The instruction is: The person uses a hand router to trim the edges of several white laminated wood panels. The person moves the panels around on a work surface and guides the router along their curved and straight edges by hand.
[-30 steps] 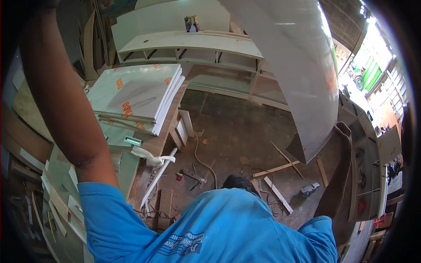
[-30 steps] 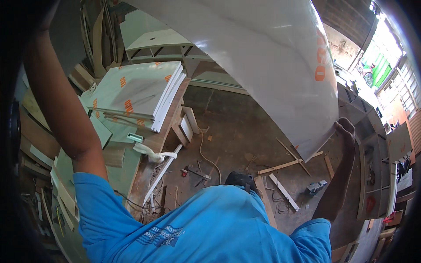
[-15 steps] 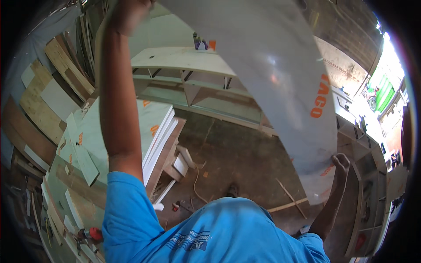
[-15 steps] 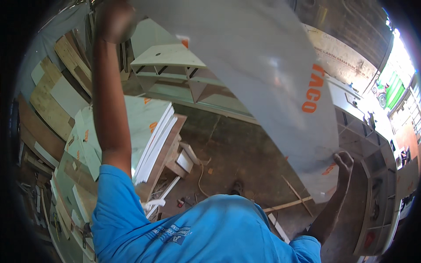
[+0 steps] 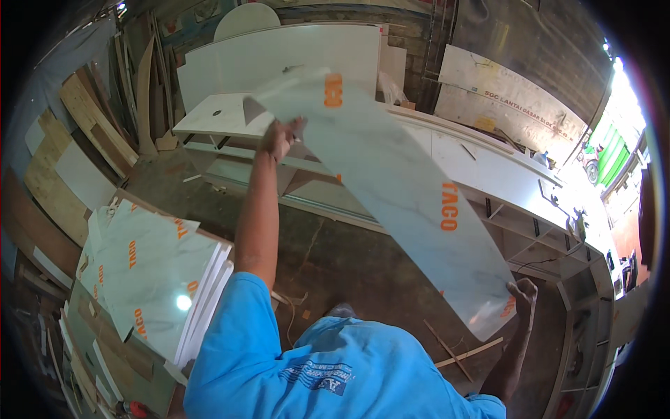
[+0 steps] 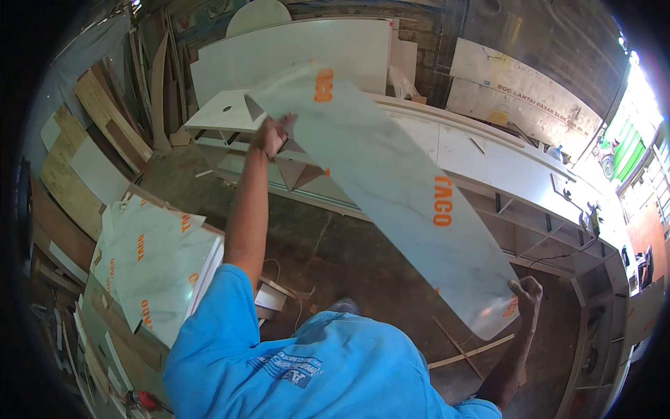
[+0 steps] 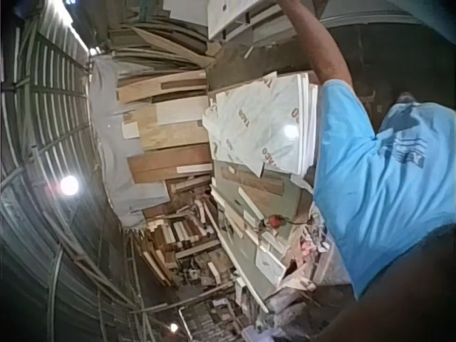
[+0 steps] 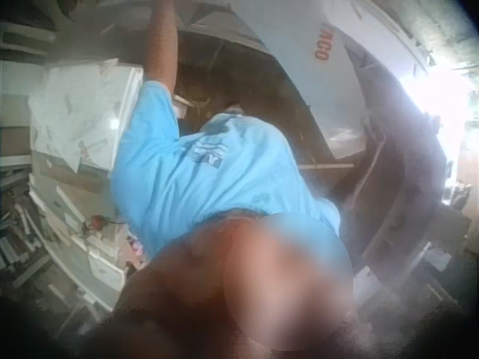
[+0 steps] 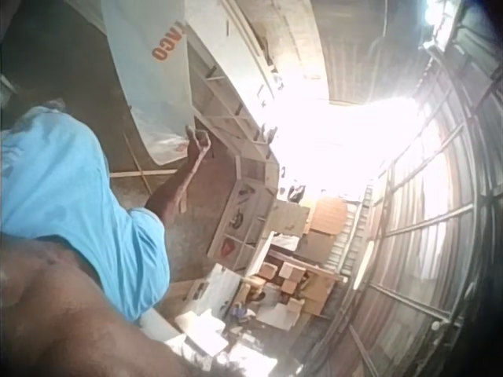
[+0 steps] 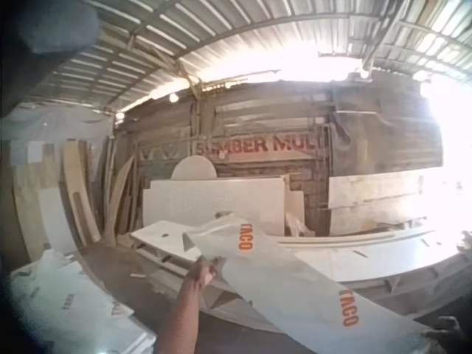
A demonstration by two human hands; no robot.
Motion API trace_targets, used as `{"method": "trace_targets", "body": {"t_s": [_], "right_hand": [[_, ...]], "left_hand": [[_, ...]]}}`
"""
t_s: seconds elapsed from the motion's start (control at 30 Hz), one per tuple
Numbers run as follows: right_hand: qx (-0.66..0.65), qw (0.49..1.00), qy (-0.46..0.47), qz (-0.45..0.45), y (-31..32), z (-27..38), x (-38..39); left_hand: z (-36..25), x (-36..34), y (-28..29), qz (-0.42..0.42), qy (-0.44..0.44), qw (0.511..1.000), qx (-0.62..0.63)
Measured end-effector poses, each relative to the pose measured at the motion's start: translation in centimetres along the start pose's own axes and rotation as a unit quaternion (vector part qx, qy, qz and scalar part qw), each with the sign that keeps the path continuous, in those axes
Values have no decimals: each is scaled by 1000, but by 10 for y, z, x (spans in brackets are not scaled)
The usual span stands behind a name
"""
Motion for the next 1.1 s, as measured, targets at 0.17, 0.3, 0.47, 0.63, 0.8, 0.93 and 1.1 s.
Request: {"method": "trace_targets", "body": {"t_s": [0.17, 0.3, 0.47, 0.63, 0.8, 0.93, 1.1], "right_hand": [[71, 996, -50, -5, 36, -42, -51], [155, 983, 99, 9, 31, -18, -136], [222, 975, 15, 10, 16, 38, -254], [333, 938, 97, -10, -24, 105, -368], [371, 928, 46, -5, -76, 160, -466], [287, 951, 112, -7, -175, 151, -555], [277, 923, 253, 86, -304, -15, -688]], "left_hand": [[181, -21, -37, 34, 122, 988, 89], [255, -42, 0, -25, 132, 986, 95], [329, -87, 10, -82, 222, 965, 112], [406, -167, 50, -181, 264, 937, 138], [458, -221, 44, -276, 308, 908, 66], [470, -258, 85, -350, 303, 881, 101], [500, -276, 40, -392, 224, 891, 31]]}}
Point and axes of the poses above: each hand's wrist, its own x-axis away from the middle knuckle, its own y-axis out of the back of the hand, z = x × y, the point moved 7 cm from there along -x, towards the middle knuckle, and after that the axes turned 11 degrees about -z, right-handed, at the moved point
